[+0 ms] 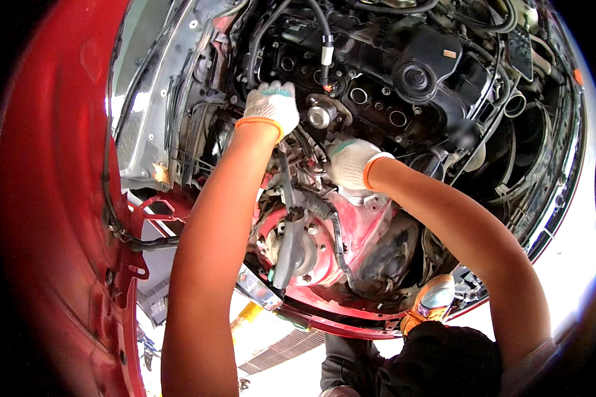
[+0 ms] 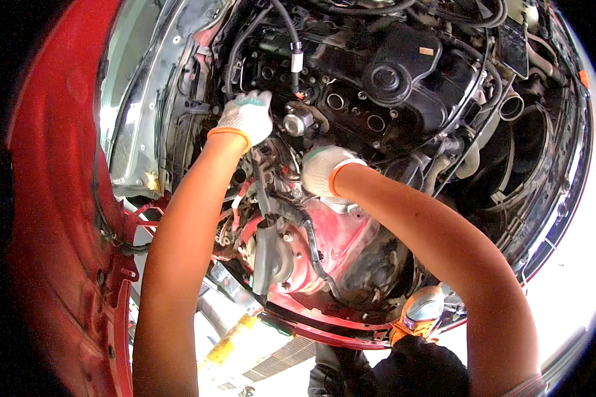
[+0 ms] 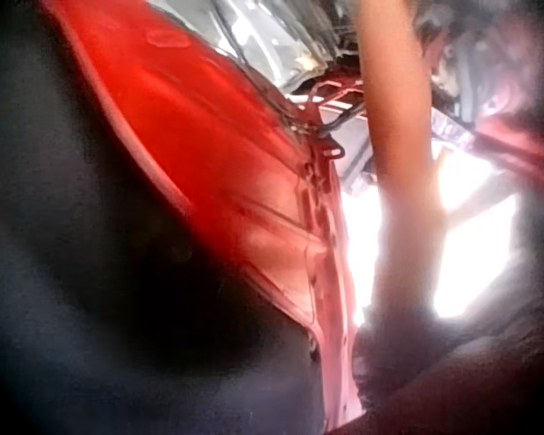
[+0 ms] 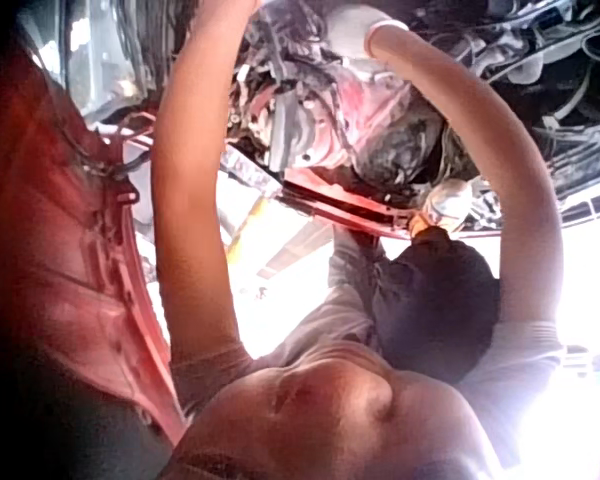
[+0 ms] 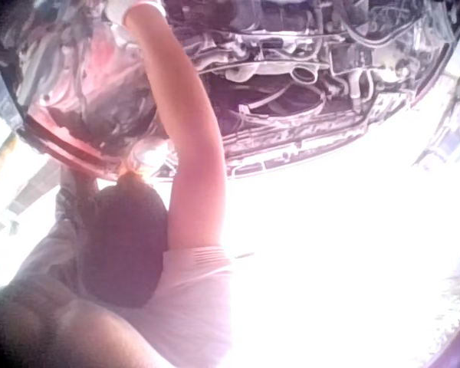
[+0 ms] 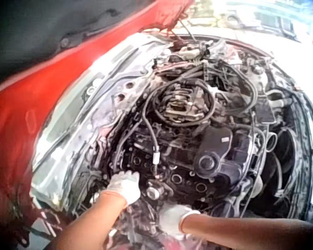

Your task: The person works on a car engine with the hood open, wearing gloves. They manipulate various hoses and connectors within the engine bay, using a screwdriver to loosen a clamp on a hose. The person continues to adjust and route the hoses and wires throughout the engine compartment.

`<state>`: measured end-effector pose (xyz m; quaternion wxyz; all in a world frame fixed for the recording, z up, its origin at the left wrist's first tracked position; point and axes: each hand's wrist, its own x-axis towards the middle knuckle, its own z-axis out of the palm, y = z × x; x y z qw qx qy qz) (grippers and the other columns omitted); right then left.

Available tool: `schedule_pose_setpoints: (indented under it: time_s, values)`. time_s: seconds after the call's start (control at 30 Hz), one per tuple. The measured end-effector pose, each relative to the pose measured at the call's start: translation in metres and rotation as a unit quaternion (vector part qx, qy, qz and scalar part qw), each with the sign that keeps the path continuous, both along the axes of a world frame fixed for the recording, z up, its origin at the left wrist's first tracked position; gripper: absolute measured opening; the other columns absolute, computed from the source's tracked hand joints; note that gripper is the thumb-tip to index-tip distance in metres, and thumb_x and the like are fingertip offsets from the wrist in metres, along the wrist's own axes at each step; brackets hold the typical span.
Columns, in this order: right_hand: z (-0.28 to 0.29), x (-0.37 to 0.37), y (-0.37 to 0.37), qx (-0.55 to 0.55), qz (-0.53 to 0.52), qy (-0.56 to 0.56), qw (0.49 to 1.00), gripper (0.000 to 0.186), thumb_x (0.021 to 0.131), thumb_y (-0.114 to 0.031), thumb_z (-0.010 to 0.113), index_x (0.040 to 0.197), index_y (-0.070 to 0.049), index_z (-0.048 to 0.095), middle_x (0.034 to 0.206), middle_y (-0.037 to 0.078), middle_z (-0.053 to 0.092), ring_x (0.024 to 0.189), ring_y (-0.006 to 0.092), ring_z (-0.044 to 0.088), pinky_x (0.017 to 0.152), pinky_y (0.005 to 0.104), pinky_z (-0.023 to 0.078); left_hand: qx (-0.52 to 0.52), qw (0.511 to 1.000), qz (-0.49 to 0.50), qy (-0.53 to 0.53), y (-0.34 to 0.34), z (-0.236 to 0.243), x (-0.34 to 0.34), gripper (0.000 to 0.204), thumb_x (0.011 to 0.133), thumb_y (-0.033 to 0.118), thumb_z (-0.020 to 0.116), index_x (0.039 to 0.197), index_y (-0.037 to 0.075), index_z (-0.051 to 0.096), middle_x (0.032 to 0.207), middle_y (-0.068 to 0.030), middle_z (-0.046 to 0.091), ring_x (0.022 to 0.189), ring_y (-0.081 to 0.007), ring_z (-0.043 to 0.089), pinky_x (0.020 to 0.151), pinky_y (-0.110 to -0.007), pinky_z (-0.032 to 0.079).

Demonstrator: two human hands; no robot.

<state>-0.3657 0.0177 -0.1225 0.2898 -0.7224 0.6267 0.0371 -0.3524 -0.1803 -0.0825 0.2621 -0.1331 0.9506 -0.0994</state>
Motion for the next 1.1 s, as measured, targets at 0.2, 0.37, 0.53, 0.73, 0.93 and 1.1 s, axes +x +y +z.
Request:
schedule_pose_setpoints:
  time_s: [0.2, 0.37, 0.53, 0.73, 0.93, 1.1]
  values:
    - [0.025, 0.009, 0.016, -0.061, -0.330, -0.083, 0.938, 0.030, 0.077, -0.013, 0.070, 0.106, -0.005, 0.068, 0.100, 0.013, 0.072, 0.098, 0.0318, 0.070, 0.085, 0.0407, 0.056, -0.001, 1.000, 0.027, -0.014, 0.005, 0.006, -0.001, 0.032, 0.085, 0.020, 0.066, 0.112, 0.004, 0.067, 0.119, -0.0203, 0.066, 0.109, -0.0368, 0.065, 0.094, -0.046, 0.052]
    - [-0.007, 0.014, 0.025, -0.058, -0.242, -0.016, 0.968, 0.026, 0.073, -0.012, 0.071, 0.099, -0.006, 0.071, 0.099, 0.014, 0.072, 0.097, 0.0321, 0.070, 0.085, 0.0404, 0.056, 0.069, 0.993, -0.030, -0.089, 0.022, 0.021, 0.000, 0.035, 0.078, 0.034, 0.073, 0.100, 0.007, 0.069, 0.109, -0.0207, 0.067, 0.106, -0.0374, 0.064, 0.092, -0.047, 0.051]
    - [0.001, -0.008, -0.001, 0.064, -0.199, -0.071, 0.975, 0.022, 0.069, -0.012, 0.076, 0.091, -0.007, 0.078, 0.101, 0.014, 0.075, 0.095, 0.0319, 0.073, 0.080, 0.0397, 0.058, -0.014, 0.998, -0.065, -0.021, 0.020, 0.021, 0.009, 0.029, 0.077, 0.029, 0.073, 0.100, 0.011, 0.069, 0.107, -0.0152, 0.066, 0.105, -0.0356, 0.062, 0.092, -0.045, 0.050]
    - [-0.013, 0.004, 0.009, 0.013, -0.182, -0.035, 0.983, 0.019, 0.079, -0.013, 0.069, 0.095, -0.011, 0.078, 0.102, 0.012, 0.073, 0.100, 0.0325, 0.071, 0.081, 0.0413, 0.059, -0.032, 0.997, 0.017, 0.073, -0.031, 0.062, 0.003, 0.021, 0.079, 0.014, 0.068, 0.100, 0.012, 0.069, 0.109, -0.0174, 0.060, 0.106, -0.0369, 0.061, 0.093, -0.045, 0.050]
    - [-0.037, 0.007, 0.015, 0.010, -0.185, -0.042, 0.982, 0.030, 0.088, -0.023, 0.061, 0.116, -0.014, 0.070, 0.106, 0.015, 0.064, 0.105, 0.0344, 0.067, 0.081, 0.0427, 0.058, -0.001, 0.987, 0.026, 0.157, -0.053, 0.064, 0.026, 0.021, 0.080, 0.010, 0.067, 0.101, 0.012, 0.067, 0.112, -0.0177, 0.058, 0.104, -0.0383, 0.062, 0.092, -0.046, 0.051]
    - [-0.045, 0.014, 0.019, -0.139, -0.289, -0.107, 0.941, 0.026, 0.088, -0.019, 0.061, 0.110, -0.010, 0.070, 0.106, 0.017, 0.064, 0.096, 0.0349, 0.066, 0.077, 0.0444, 0.057, 0.000, 0.979, 0.065, 0.192, -0.049, 0.054, 0.035, 0.019, 0.082, 0.011, 0.066, 0.101, 0.011, 0.066, 0.115, -0.0179, 0.057, 0.104, -0.0379, 0.062, 0.091, -0.046, 0.052]
